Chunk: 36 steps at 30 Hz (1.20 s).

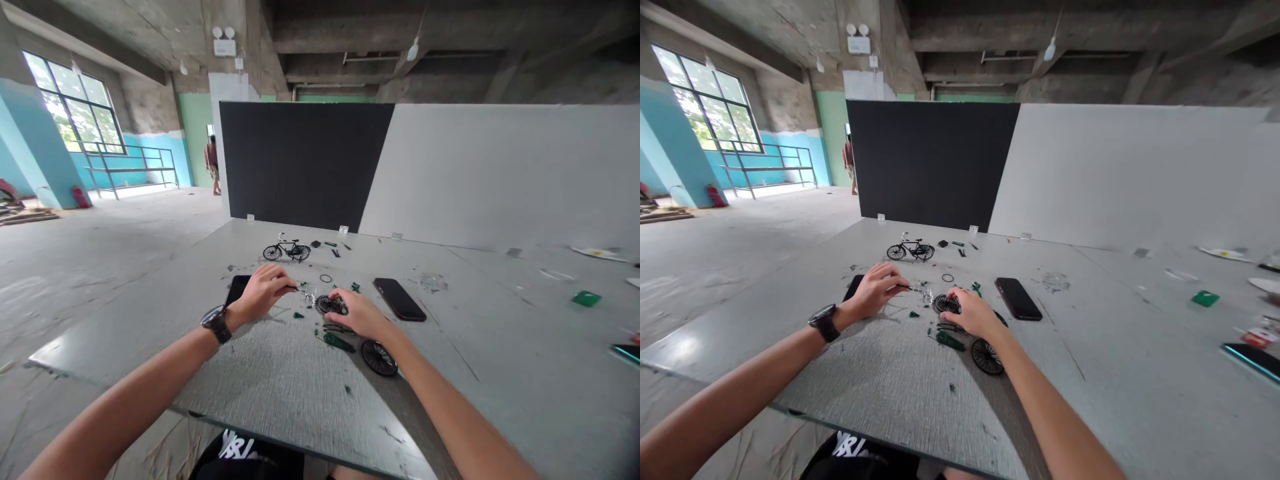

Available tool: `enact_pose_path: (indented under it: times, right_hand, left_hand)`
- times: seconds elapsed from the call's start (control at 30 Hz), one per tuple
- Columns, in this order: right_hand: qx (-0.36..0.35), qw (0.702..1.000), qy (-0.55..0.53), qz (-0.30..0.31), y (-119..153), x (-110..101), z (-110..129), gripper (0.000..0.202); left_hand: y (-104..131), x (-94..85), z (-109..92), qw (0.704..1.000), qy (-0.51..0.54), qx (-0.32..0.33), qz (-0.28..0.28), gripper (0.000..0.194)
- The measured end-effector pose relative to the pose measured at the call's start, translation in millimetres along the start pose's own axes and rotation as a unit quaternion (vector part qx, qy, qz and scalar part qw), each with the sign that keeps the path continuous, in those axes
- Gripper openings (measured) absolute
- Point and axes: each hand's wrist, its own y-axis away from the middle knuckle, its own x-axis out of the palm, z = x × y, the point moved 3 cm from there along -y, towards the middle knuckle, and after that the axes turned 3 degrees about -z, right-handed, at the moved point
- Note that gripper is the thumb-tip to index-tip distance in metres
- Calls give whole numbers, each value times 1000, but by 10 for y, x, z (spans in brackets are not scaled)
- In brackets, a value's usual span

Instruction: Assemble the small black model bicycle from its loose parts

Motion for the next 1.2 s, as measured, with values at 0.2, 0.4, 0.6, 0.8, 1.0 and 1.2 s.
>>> enact_pose_path:
  times: [0.2,0.4,0.6,0.8,1.0,1.2]
  right_hand:
    - [-6,1000,-7,13,-7,-21,14,50]
    - [-17,1000,6,-3,-25,-47,-1,45]
    - [-22,1000,11,-5,-20,-40,-11,41]
    - [-13,1000,15,-4,-24,-43,-30,36]
    - [-18,998,49,-32,-41,-101,-47,34]
    - [34,993,64,-88,-52,-227,-137,28]
  left_hand:
    - [-13,-72,-29,999,-19,33,-37,13]
    - [-31,-149,-92,994,-49,78,-54,10]
    - [-34,-177,-137,992,-40,117,-34,13]
    - [-24,-189,-159,986,-75,145,-26,7]
    - [-17,-197,-149,980,-107,161,-41,10]
    - [-17,-189,-149,979,-110,163,-54,11]
